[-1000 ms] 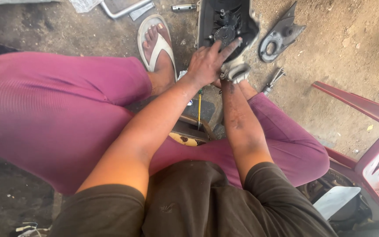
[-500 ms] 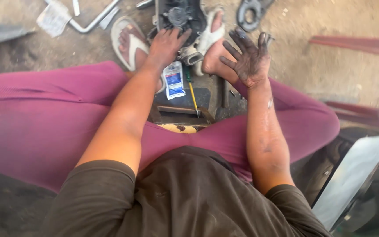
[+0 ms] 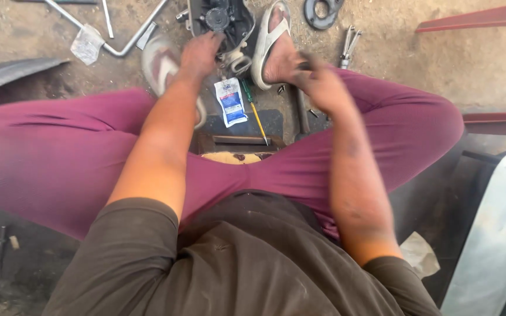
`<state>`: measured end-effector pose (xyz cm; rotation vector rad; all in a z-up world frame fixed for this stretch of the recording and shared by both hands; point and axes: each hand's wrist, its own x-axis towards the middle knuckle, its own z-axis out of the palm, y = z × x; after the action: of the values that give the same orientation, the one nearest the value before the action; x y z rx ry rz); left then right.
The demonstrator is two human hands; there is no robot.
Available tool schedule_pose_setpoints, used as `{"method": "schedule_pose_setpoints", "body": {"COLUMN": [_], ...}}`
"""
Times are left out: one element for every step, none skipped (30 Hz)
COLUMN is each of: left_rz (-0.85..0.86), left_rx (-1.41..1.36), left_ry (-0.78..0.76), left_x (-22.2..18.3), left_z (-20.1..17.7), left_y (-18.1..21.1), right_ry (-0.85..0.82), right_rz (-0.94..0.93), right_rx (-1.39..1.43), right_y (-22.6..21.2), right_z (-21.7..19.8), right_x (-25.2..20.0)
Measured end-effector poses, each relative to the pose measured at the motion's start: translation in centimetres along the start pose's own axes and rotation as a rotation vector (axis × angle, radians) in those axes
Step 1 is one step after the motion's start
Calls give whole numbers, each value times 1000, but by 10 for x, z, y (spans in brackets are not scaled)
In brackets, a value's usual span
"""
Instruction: The person applies grease from a tube onto small mechanical gears and components, then wipes a black plastic cover with a cloth before reassembling parts of a motorcycle engine housing.
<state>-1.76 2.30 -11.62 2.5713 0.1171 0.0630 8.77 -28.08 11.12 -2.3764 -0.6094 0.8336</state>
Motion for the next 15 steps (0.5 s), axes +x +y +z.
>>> {"method": "schedule_pose_setpoints", "body": {"left_rz": [4,13,21,-2,-25,-59,-39,-18,3,-23,-50,-75,-102,-109,-116], "left_rx": [-1,-6,-11,-13,-16,-15,-3,15,32,20,8,-14,-15,-11,-7], "left_ry": [-12,-26,-39,-70,-100,-123,-107,-84,-63,-106,-149,-206,-230,-246,-263], "left_x": [-5,-9,-10,-12,-19,-26,-31,-31,-27,-27,-24,-28,-30,-23,-20], "left_z": [-5,-10,-13,-16,-22,-28,-29,-28,-28,-28,-27,-26,-27,-29,-32], "left_y": [-8,-17,-20,-20,-23,-25,-19,-14,-13,-10,-7,-1,1,0,0], "right_ry": [-47,-90,-342,-350,-426,-509,-287,-61,166,166,165,157,109,82,54], "right_rz": [-35,-66,299,357,383,398,382,354,321,347,373,414,408,403,397], "right_rx": [-122,-245,-245,157,84,3,-79,-158,-233,-210,-187,-165,-209,-249,-289], "right_y": [14,28,37,45,50,53,57,61,65,75,86,98,110,120,125], "right_z": [33,61,94,128,158,183,205,226,240,247,252,259,264,262,262], "right_x": [31,58,83,98,114,132,136,138,148,160,173,173,176,186,189]}}
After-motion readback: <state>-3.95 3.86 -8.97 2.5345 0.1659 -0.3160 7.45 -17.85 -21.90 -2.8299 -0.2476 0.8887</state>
